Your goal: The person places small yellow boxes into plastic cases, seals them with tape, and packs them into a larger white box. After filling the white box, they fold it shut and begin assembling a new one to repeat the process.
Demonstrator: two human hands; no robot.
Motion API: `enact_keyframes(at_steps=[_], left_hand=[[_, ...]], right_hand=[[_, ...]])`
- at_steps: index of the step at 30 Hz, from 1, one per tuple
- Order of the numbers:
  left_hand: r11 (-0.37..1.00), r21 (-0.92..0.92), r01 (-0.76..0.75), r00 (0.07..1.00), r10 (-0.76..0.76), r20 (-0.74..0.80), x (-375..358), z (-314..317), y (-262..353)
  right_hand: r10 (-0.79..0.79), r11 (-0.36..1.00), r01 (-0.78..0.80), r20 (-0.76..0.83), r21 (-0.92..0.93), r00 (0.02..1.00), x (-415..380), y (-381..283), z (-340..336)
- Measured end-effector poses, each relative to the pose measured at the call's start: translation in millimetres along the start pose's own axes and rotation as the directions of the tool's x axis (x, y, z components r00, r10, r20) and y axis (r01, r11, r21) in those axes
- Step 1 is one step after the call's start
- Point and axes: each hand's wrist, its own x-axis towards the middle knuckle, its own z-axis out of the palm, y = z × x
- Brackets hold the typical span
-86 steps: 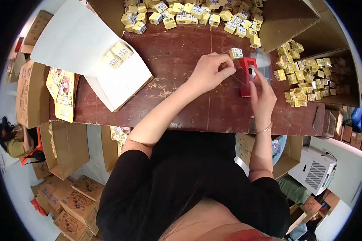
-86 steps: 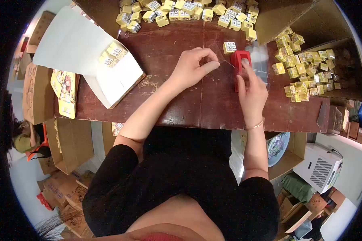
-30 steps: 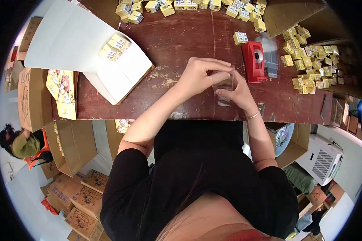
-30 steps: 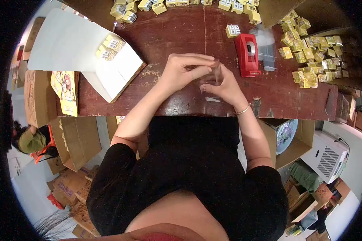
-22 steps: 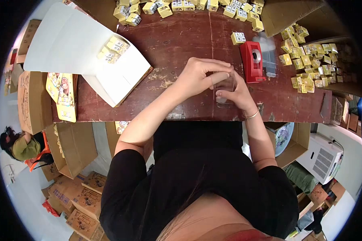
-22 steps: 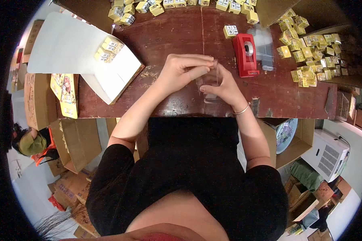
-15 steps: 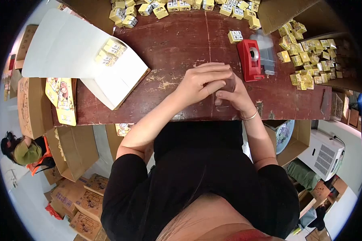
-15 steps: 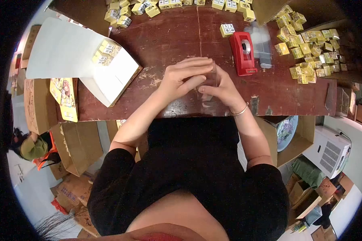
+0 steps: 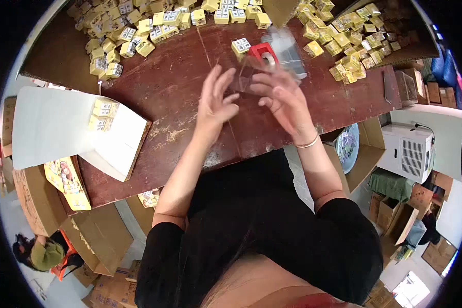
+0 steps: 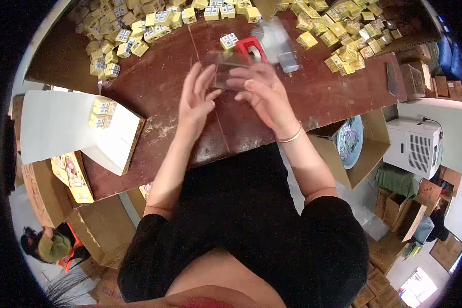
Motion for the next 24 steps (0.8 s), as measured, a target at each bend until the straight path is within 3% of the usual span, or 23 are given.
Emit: enact_keyframes(at_steps=[1, 2, 3, 4, 5, 6, 7, 8, 9, 10, 11, 13, 14, 15, 17, 18, 19, 20, 21, 22, 24], left_hand=[[0.991, -0.133, -0.001, 0.998, 0.010, 0.066, -2.0, 17.5, -4.6], [0.991, -0.136, 0.005, 0.998, 0.005, 0.068, -0.6, 18.8, -8.8], [0.990, -0.136, 0.027, 0.999, -0.024, 0.022, 3.1, 18.2, -13.8], [0.990, -0.136, 0.047, 0.998, -0.051, -0.026, 6.7, 17.9, -16.7], [0.958, -0.284, 0.049, 0.997, -0.062, -0.040, 9.5, 13.9, -13.7], [0.956, -0.281, 0.086, 0.996, -0.092, -0.008, 9.4, 7.0, -5.3], [0.953, -0.276, 0.123, 0.992, -0.121, 0.025, 8.0, 0.1, 3.6], [0.959, -0.244, 0.143, 0.990, -0.144, 0.014, 4.7, -3.5, 8.4], [0.960, -0.243, 0.142, 0.990, -0.143, 0.013, 2.5, -8.6, 11.7], [0.941, -0.274, 0.200, 0.979, -0.201, 0.024, 0.2, -14.0, 14.1], [0.918, -0.305, 0.253, 0.966, -0.255, 0.036, -0.8, -17.0, 14.6], [0.908, -0.326, 0.265, 0.964, -0.263, 0.050, -5.2, -20.4, 10.7], [0.899, -0.344, 0.270, 0.962, -0.264, 0.067, -6.4, -23.2, 9.4], [0.902, -0.347, 0.257, 0.966, -0.254, 0.056, -8.3, -25.4, 9.0], [0.904, -0.314, 0.289, 0.957, -0.275, 0.088, -15.7, -31.3, 7.4], [0.912, -0.294, 0.286, 0.958, -0.274, 0.084, -20.3, -39.4, 3.2], [0.916, -0.293, 0.275, 0.961, -0.272, 0.052, -23.0, -42.8, 4.4], [0.911, -0.299, 0.285, 0.958, -0.277, 0.070, -25.9, -44.7, 5.3], [0.907, -0.300, 0.295, 0.956, -0.281, 0.089, -28.5, -47.6, 7.5], [0.899, -0.324, 0.294, 0.956, -0.279, 0.093, -30.0, -51.1, 10.7], [0.915, -0.292, 0.279, 0.960, -0.271, 0.069, -33.0, -59.4, 15.0]], right_hand=[[0.057, 0.993, -0.055, 0.024, -0.100, 0.998, -3.1, 6.9, -1.1], [0.121, 0.974, -0.110, 0.044, -0.198, 0.992, -7.7, 11.9, -1.3], [0.207, 0.882, -0.149, 0.085, -0.446, 0.975, -11.4, 7.4, -3.4], [0.181, 0.824, -0.110, 0.075, -0.555, 0.981, -10.0, -2.4, -13.1], [0.155, 0.752, -0.070, 0.072, -0.656, 0.985, -4.0, -18.7, -29.6], [-0.049, 0.604, -0.031, -0.076, -0.796, 0.996, 6.3, -36.6, -55.6], [-0.372, 0.329, 0.072, -0.060, -0.942, 0.926, 19.1, -52.3, -99.3], [-0.564, -0.049, -0.065, -0.026, -0.997, 0.825, 23.8, -78.3, -130.0], [-0.649, -0.437, -0.209, 0.146, -0.875, 0.746, 28.4, -99.8, -178.3], [-0.656, -0.613, -0.389, 0.168, -0.688, 0.736, 26.7, -110.9, -192.5], [-0.653, -0.615, -0.384, 0.172, -0.689, 0.737, 30.2, -119.1, -215.9], [-0.444, -0.808, -0.276, 0.231, -0.521, 0.866, 33.2, -119.9, -259.3], [-0.446, -0.755, -0.305, 0.113, -0.580, 0.888, 30.1, -117.5, -236.7], [-0.438, -0.759, -0.292, 0.125, -0.581, 0.890, 28.3, -114.6, -213.8], [-0.517, -0.512, 0.029, 0.335, -0.859, 0.788, 26.0, -102.9, -169.2], [-0.542, -0.396, 0.163, 0.373, -0.904, 0.753, 23.7, -88.1, -138.2], [-0.562, -0.162, 0.279, 0.321, -0.947, 0.763, 19.8, -63.9, -116.6], [-0.497, -0.045, 0.366, 0.339, -0.929, 0.799, 12.4, -40.4, -86.6], [-0.402, -0.144, 0.468, 0.484, -0.872, 0.777, 6.1, -17.5, -62.3], [-0.296, -0.161, 0.551, 0.573, -0.819, 0.765, 3.1, 7.5, -53.9], [-0.142, -0.192, 0.628, 0.655, -0.754, 0.742, 0.0, 48.2, -53.1]])
